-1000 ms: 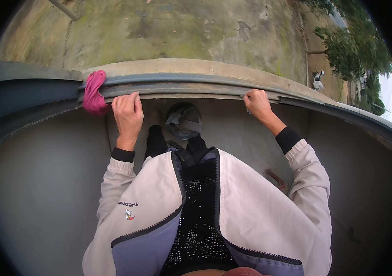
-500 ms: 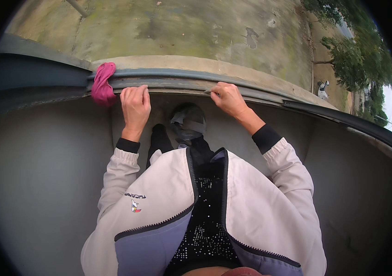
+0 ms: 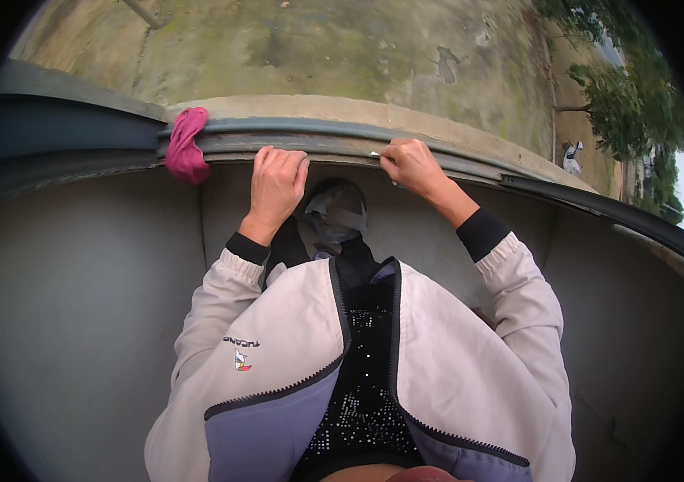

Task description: The person cleans the window frame using a small blue tool and a white cloth. They repeatedly scrape and wipe along the frame's edge, moving the cloth and tool along the length of the frame.

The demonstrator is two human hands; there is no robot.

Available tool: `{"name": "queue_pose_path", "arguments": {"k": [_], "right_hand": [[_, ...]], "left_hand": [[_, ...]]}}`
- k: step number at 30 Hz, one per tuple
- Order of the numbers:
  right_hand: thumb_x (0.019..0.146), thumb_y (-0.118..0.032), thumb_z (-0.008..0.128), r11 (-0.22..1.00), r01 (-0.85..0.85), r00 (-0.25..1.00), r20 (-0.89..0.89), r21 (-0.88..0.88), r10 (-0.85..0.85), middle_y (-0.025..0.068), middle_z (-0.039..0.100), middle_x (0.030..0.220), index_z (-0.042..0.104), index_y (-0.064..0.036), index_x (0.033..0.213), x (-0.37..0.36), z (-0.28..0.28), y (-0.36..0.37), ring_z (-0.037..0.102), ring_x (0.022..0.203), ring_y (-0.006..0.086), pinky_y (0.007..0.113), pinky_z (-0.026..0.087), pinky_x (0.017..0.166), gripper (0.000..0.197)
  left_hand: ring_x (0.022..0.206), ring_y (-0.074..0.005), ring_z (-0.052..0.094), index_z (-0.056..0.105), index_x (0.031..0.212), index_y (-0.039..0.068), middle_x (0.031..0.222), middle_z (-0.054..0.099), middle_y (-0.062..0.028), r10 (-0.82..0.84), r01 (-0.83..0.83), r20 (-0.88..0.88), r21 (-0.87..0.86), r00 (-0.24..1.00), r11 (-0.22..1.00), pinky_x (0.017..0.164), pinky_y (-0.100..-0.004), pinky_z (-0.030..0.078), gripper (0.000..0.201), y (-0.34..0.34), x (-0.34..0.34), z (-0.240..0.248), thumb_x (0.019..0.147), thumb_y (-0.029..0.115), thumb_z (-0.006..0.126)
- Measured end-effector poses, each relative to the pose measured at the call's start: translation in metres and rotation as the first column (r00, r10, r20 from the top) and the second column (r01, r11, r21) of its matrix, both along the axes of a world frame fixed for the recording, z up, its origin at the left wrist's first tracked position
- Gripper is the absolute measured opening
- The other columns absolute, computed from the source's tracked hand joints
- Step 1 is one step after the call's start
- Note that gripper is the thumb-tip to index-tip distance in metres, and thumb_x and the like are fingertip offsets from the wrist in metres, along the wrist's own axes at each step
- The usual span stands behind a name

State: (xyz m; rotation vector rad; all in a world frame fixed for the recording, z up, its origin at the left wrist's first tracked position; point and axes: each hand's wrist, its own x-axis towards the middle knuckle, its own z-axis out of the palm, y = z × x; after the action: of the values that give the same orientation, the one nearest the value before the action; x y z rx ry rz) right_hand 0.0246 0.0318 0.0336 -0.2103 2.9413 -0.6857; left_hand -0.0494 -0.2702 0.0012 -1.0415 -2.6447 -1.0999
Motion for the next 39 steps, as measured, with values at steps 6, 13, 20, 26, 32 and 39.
{"name": "queue_pose_path", "arguments": {"k": [6, 13, 20, 26, 32, 39], "right_hand": [[0.085, -0.012, 0.064, 0.989, 0.090, 0.982, 0.156, 0.117, -0.107, 0.0209, 0.067, 0.080, 0.068, 0.0014, 0.074, 0.022, 0.019, 0.026, 0.066, 0.079, 0.0446, 0.054, 0.054, 0.073, 0.018], [0.084, -0.011, 0.063, 0.994, 0.040, 0.990, 0.133, 0.105, -0.054, 0.0224, 0.068, 0.085, 0.069, 0.0019, 0.076, 0.014, 0.001, 0.018, 0.066, 0.083, 0.0465, 0.055, 0.054, 0.076, 0.016], [0.085, -0.013, 0.065, 0.972, -0.104, 0.960, 0.276, 0.211, 0.043, 0.0152, 0.072, 0.091, 0.074, -0.0051, 0.080, 0.009, 0.009, 0.044, 0.069, 0.089, 0.0412, 0.053, 0.056, 0.077, 0.012], [0.084, -0.011, 0.066, 0.991, -0.125, 0.984, 0.135, 0.040, 0.119, 0.0146, 0.071, 0.089, 0.072, -0.0048, 0.079, 0.011, 0.001, 0.050, 0.069, 0.086, 0.0411, 0.053, 0.055, 0.075, 0.010], [0.086, -0.012, 0.066, 0.987, -0.151, 0.981, 0.136, 0.063, 0.141, 0.0148, 0.071, 0.088, 0.073, -0.0043, 0.081, 0.001, -0.004, 0.024, 0.068, 0.085, 0.0408, 0.052, 0.055, 0.074, 0.011], [0.086, -0.011, 0.068, 0.985, -0.163, 0.980, 0.127, 0.062, 0.154, 0.0146, 0.070, 0.087, 0.072, -0.0023, 0.082, -0.008, 0.002, 0.019, 0.069, 0.084, 0.0403, 0.050, 0.056, 0.074, 0.010]], "left_hand": [[0.097, -0.0296, 0.067, 0.072, 0.103, 0.005, 0.096, 0.073, -0.0094, -0.026, 0.025, 0.038, 0.032, 0.999, 0.999, 0.103, -0.0455, 0.046, 0.011, 0.005, 0.007, 0.001, 0.093, 0.011, 0.071], [0.095, -0.0300, 0.067, 0.073, 0.102, 0.004, 0.094, 0.074, -0.0103, -0.111, 0.109, 0.046, 0.053, 0.993, 0.993, 0.100, -0.0445, 0.047, 0.012, 0.032, 0.011, -0.004, 0.091, 0.010, 0.072], [0.097, -0.0294, 0.068, 0.072, 0.103, 0.005, 0.096, 0.073, -0.0100, -0.100, 0.097, 0.060, 0.045, 0.993, 0.994, 0.099, -0.0434, 0.047, 0.012, 0.032, 0.014, -0.002, 0.091, 0.010, 0.072], [0.097, -0.0284, 0.067, 0.072, 0.104, 0.005, 0.097, 0.073, -0.0094, -0.112, 0.110, 0.043, 0.052, 0.993, 0.993, 0.096, -0.0429, 0.047, 0.015, 0.040, 0.017, -0.004, 0.090, 0.011, 0.072], [0.099, -0.0283, 0.067, 0.072, 0.104, 0.005, 0.098, 0.074, -0.0093, -0.121, 0.118, 0.078, 0.050, 0.990, 0.992, 0.097, -0.0429, 0.047, 0.015, 0.046, 0.020, -0.001, 0.090, 0.012, 0.072], [0.100, -0.0278, 0.067, 0.072, 0.105, 0.005, 0.100, 0.074, -0.0091, -0.110, 0.109, 0.044, 0.015, 0.993, 0.994, 0.096, -0.0427, 0.047, 0.016, 0.042, 0.019, 0.004, 0.090, 0.011, 0.072]]}}
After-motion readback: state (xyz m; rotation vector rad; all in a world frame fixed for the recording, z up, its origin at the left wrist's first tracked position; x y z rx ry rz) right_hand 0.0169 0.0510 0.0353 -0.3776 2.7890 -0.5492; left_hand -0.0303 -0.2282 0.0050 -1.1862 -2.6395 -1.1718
